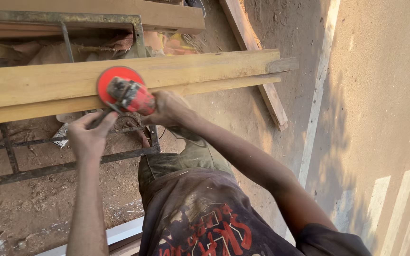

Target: The person uses a handheld power grinder to sand a long wooden plank, moving the tool along the surface and edges while holding the wood steady by hand.

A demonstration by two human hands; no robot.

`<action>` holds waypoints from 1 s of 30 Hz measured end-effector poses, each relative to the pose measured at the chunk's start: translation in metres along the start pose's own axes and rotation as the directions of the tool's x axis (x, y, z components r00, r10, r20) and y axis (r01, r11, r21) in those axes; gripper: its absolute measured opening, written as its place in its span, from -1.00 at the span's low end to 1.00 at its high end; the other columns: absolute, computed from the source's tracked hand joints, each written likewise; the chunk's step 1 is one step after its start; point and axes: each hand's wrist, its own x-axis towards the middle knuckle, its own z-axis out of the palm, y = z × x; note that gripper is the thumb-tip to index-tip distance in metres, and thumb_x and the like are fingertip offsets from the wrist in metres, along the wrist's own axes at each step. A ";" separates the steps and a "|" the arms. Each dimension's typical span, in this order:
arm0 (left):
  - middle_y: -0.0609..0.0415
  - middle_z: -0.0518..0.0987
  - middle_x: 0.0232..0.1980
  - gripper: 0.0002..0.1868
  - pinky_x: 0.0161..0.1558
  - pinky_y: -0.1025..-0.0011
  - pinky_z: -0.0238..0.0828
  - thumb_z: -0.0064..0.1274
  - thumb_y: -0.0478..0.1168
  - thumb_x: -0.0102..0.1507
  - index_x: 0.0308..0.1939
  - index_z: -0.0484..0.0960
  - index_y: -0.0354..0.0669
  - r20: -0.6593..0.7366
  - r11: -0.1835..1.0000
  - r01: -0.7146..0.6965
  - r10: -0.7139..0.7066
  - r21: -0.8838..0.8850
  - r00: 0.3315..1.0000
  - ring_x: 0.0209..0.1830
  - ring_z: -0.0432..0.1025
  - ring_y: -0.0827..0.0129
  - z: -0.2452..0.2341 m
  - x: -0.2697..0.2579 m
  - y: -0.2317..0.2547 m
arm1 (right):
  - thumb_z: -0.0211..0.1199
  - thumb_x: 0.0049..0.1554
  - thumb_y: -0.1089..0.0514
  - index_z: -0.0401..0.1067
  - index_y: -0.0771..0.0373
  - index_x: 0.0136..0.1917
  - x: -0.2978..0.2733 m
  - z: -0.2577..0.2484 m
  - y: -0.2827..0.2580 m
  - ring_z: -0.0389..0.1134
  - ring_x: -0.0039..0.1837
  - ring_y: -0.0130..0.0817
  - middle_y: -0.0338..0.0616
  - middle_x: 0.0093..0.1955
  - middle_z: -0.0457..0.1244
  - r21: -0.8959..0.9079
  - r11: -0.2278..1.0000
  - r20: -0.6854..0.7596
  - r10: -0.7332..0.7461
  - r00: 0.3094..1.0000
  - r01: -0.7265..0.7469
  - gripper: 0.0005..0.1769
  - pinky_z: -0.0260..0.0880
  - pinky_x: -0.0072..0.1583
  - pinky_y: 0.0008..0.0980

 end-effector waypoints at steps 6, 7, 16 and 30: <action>0.22 0.69 -0.39 -0.64 -0.46 0.53 0.35 0.35 0.07 0.15 -0.17 0.80 -0.11 0.206 0.995 -0.098 0.094 0.009 0.974 -0.50 0.49 0.58 0.110 0.002 0.058 | 0.47 -0.18 -0.09 0.49 0.32 0.15 -0.067 -0.061 0.082 0.48 -0.13 -0.15 0.07 -0.12 0.42 0.025 0.955 -0.149 0.295 0.944 -0.295 -0.31 0.49 -0.01 -0.25; 0.24 0.69 -0.42 -0.65 -0.48 0.49 0.32 0.34 0.08 0.14 -0.17 0.82 -0.06 0.243 0.993 -0.081 0.058 0.084 0.968 -0.54 0.48 0.56 0.131 0.002 0.072 | 0.48 -0.21 -0.08 0.47 0.34 0.13 -0.080 -0.071 0.098 0.48 -0.12 -0.15 0.07 -0.12 0.42 0.089 0.949 -0.180 0.315 0.932 -0.304 -0.30 0.49 -0.02 -0.23; 0.22 0.64 -0.53 -0.60 -0.48 0.40 0.39 0.33 0.18 0.12 -0.30 0.82 -0.05 0.499 0.970 -0.242 0.226 -0.034 0.837 -0.57 0.52 0.50 0.302 0.011 0.129 | 0.41 -0.18 0.05 0.50 0.32 -0.01 -0.145 -0.144 0.234 0.45 -0.20 -0.20 0.01 -0.22 0.41 0.254 0.856 -0.245 0.506 0.827 -0.449 -0.53 0.47 -0.07 -0.20; 0.26 0.64 -0.46 -0.61 -0.66 0.57 0.19 0.27 0.16 0.26 -0.20 0.80 -0.07 0.470 0.967 -0.250 0.202 0.042 0.859 -0.69 0.35 0.59 0.294 -0.007 0.122 | 0.38 -0.16 0.02 0.48 0.36 0.07 -0.134 -0.135 0.246 0.40 -0.32 -0.30 -0.02 -0.23 0.38 0.311 0.830 -0.067 0.506 0.860 -0.464 -0.44 0.57 -0.23 -0.28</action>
